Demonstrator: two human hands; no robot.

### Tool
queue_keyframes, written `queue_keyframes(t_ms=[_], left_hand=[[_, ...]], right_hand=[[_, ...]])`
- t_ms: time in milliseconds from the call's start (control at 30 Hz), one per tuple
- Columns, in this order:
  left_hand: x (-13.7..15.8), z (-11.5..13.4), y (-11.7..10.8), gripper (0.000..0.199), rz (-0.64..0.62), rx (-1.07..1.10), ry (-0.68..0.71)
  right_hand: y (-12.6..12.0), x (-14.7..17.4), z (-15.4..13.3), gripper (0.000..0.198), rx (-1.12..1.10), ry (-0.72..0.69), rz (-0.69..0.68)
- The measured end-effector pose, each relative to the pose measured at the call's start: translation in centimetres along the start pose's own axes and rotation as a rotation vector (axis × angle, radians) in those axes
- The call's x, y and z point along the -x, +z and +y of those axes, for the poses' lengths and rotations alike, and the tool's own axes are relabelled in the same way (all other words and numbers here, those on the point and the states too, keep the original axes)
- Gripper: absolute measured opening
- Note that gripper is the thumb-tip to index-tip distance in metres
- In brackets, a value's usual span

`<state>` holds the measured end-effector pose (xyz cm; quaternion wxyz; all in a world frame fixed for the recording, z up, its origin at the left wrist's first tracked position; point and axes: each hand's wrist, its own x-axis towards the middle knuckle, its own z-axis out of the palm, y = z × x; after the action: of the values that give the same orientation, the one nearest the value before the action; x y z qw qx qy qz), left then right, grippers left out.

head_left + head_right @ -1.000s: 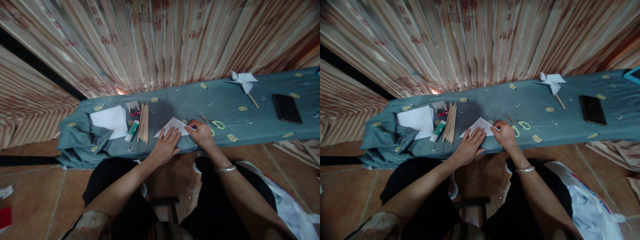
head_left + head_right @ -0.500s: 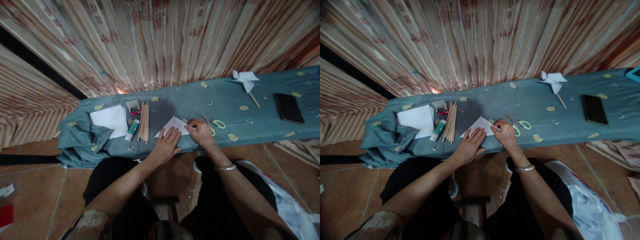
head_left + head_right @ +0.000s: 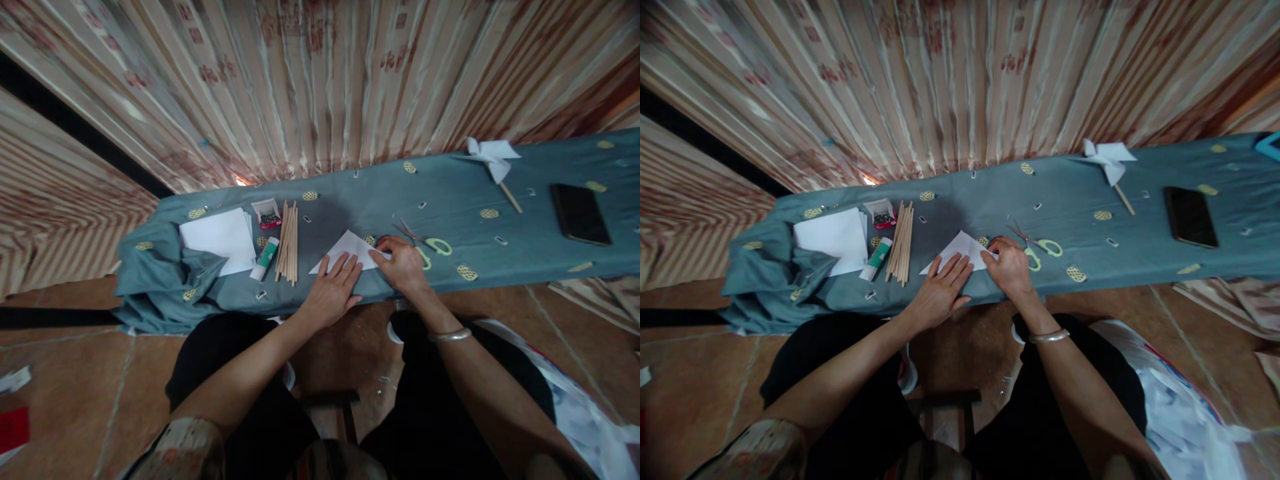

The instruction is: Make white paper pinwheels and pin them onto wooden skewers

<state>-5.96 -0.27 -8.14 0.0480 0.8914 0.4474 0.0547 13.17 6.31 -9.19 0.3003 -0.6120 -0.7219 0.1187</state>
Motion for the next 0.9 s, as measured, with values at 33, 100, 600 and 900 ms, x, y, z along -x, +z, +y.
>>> queue_keyframes(t_ms=[33, 100, 600, 900], left_hand=[[0.0, 0.0, 0.0, 0.065, 0.001, -0.003, 0.002], [0.0, 0.0, 0.0, 0.065, 0.000, -0.005, 0.003], [-0.1, 0.3, -0.2, 0.067, -0.043, -0.016, -0.009], [0.1, 0.1, 0.0, 0.066, -0.007, -0.023, 0.008]], right_hand=[[0.0, 0.1, -0.1, 0.016, 0.014, -0.014, 0.003], [-0.1, 0.5, -0.3, 0.021, 0.045, -0.049, 0.017], [0.5, 3.9, -1.1, 0.057, 0.128, -0.149, 0.062], [-0.2, 4.3, -0.5, 0.058, 0.175, -0.155, 0.060]])
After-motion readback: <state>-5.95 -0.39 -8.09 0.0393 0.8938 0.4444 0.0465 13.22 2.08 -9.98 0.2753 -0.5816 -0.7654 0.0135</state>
